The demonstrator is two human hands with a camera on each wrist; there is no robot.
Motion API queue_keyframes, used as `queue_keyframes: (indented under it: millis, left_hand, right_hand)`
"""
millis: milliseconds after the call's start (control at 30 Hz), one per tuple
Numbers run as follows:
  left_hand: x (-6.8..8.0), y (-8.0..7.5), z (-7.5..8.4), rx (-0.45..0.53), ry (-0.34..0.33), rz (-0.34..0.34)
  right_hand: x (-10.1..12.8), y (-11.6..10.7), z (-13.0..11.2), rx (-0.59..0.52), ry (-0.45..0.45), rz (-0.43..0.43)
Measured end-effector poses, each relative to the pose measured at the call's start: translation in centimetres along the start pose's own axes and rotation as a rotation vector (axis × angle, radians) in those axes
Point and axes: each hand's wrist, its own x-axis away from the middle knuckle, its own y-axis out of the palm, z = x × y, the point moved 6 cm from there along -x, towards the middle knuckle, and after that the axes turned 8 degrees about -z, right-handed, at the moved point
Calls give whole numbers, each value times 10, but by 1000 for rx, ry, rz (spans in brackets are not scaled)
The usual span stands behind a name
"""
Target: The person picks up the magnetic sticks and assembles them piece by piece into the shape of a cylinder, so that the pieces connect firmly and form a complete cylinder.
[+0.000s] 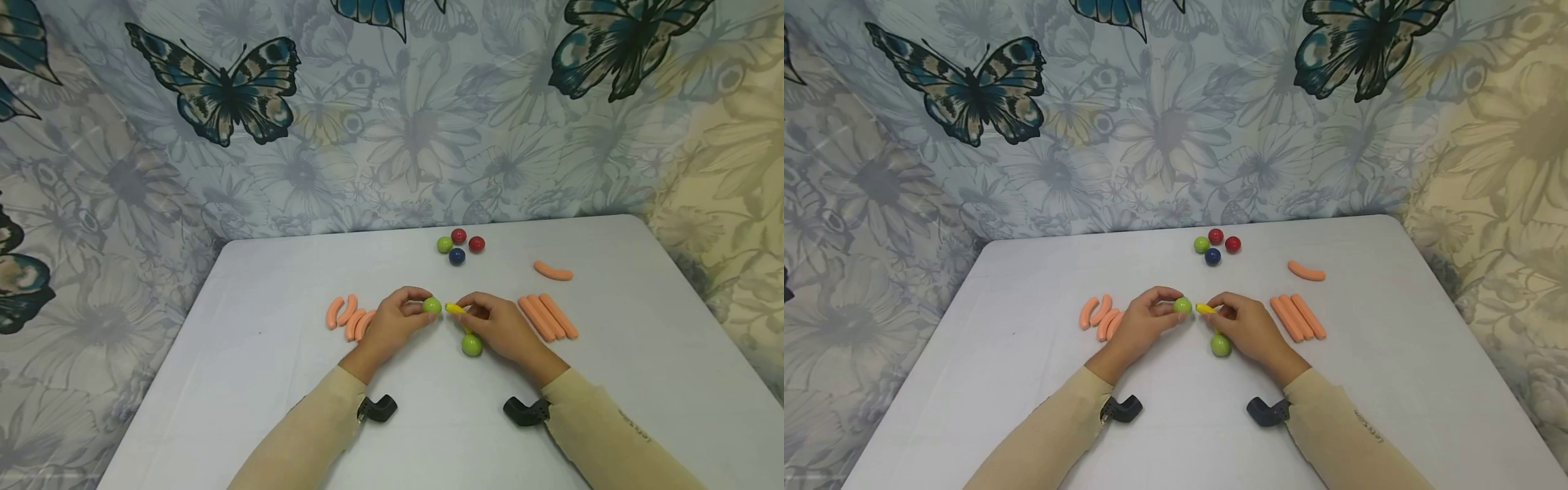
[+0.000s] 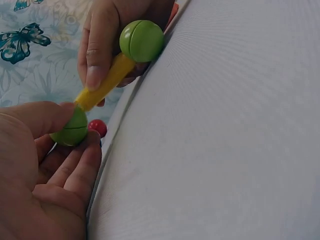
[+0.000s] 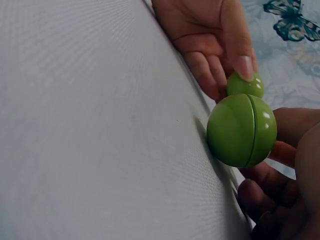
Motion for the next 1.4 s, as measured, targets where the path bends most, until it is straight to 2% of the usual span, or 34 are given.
queue_keyframes:
  millis: [267,500,767,900,1067,1233,1400]
  left_hand:
    - [-2,3,0,-57,8,-23]
    - [-2,5,2,-93,65,-41]
    - [-2,-2,9,-51,132,1]
    - [0,-16,25,-37,214,28]
    - [8,-46,45,50,308,82]
    - [16,-75,51,141,293,116]
    - [29,-87,45,196,222,92]
  right_hand:
    - [1,2,-1,20,-19,-32]
    - [2,3,-1,71,-40,-37]
    - [2,0,0,126,-69,7]
    - [1,-2,2,154,-54,28]
    - [0,-4,2,163,-52,41]
    - [-1,-4,1,164,-50,43]
    - [-2,-3,1,161,-48,48]
